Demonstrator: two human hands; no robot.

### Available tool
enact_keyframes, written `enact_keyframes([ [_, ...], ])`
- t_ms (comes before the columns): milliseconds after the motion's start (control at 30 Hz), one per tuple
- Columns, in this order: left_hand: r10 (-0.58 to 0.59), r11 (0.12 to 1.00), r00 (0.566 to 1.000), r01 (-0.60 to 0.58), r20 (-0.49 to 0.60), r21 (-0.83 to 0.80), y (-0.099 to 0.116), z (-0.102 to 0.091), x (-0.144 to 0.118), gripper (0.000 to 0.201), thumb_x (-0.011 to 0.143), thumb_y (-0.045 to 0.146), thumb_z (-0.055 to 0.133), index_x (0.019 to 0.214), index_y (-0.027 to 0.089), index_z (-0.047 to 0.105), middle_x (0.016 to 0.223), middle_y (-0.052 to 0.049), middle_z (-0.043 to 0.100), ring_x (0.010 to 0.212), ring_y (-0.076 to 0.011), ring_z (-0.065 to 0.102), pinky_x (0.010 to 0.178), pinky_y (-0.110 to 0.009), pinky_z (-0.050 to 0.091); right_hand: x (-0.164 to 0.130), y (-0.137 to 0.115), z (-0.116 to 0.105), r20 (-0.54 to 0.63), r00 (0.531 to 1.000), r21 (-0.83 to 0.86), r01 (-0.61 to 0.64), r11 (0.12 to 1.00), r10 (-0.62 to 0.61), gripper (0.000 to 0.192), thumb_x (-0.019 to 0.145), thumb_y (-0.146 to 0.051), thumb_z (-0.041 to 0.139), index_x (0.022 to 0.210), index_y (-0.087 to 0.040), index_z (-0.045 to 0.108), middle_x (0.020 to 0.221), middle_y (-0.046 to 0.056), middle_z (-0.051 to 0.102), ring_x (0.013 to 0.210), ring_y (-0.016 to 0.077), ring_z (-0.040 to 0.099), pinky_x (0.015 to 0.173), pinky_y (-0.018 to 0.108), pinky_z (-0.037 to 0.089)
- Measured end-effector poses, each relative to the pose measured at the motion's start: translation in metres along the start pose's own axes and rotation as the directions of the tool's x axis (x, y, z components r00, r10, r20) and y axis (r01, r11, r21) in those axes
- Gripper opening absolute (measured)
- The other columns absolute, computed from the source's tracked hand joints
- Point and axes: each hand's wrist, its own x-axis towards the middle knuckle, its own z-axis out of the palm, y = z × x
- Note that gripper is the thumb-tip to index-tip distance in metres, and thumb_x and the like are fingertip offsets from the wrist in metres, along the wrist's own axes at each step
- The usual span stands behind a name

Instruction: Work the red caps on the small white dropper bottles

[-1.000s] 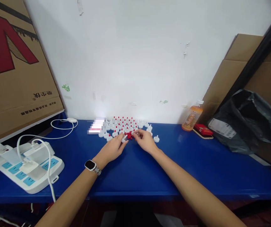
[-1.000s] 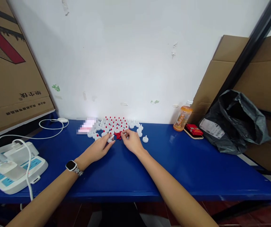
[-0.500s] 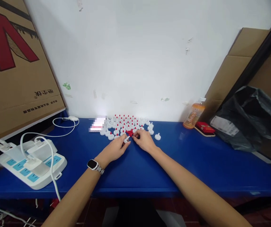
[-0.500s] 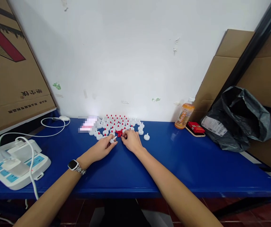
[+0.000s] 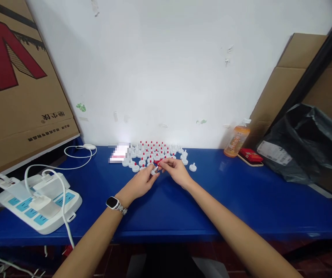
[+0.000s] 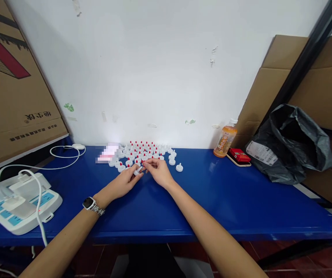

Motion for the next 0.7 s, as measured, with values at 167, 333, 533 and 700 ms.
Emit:
enact_keyframes([
  [167,-0.004,1.0,1.0,0.004,0.009,0.001,0.006,0.0,-0.002,0.027,0.099,0.045,0.036,0.099,0.021,0.048,0.087,-0.003,0.061,0.075,-0.0186,0.058,0.064,-0.029,0.04,-0.002,0.0,0.005,-0.019,0.999,-0.027,0.025,0.999,-0.026,0.031,0.08,-0.048,0.067,0.081,-0.017,0.07,0.075,0.003,0.071,0.07,0.0152,0.064,0.071,0.028,0.051],
  [333,0.004,1.0,1.0,-0.004,-0.016,-0.004,0.009,0.003,-0.002,0.025,0.099,0.043,0.035,0.098,0.021,0.046,0.087,-0.004,0.06,0.076,-0.0192,0.058,0.065,-0.029,0.041,-0.005,0.003,0.01,-0.093,0.993,-0.101,0.061,0.993,-0.071,0.031,0.084,-0.047,0.062,0.079,-0.017,0.069,0.073,0.003,0.07,0.068,0.0159,0.063,0.067,0.027,0.05],
  [533,0.008,1.0,0.999,-0.008,-0.035,-0.002,0.006,0.005,-0.002,0.023,0.099,0.041,0.035,0.098,0.021,0.045,0.085,-0.004,0.059,0.075,-0.02,0.058,0.066,-0.031,0.043,-0.015,-0.004,0.018,-0.141,0.979,-0.277,0.106,0.955,-0.15,0.031,0.09,-0.043,0.055,0.076,-0.019,0.066,0.07,0.001,0.066,0.061,0.0141,0.056,0.061,0.025,0.044],
  [700,0.031,0.999,0.998,-0.033,-0.053,-0.04,0.007,0.007,-0.002,0.022,0.1,0.036,0.035,0.11,0.019,0.044,0.095,-0.008,0.062,0.086,-0.0225,0.061,0.073,-0.033,0.045,-0.02,-0.008,0.024,-0.16,0.966,-0.353,0.134,0.926,-0.201,0.031,0.093,-0.042,0.051,0.08,-0.019,0.066,0.069,0.001,0.064,0.062,0.0141,0.054,0.061,0.025,0.042],
])
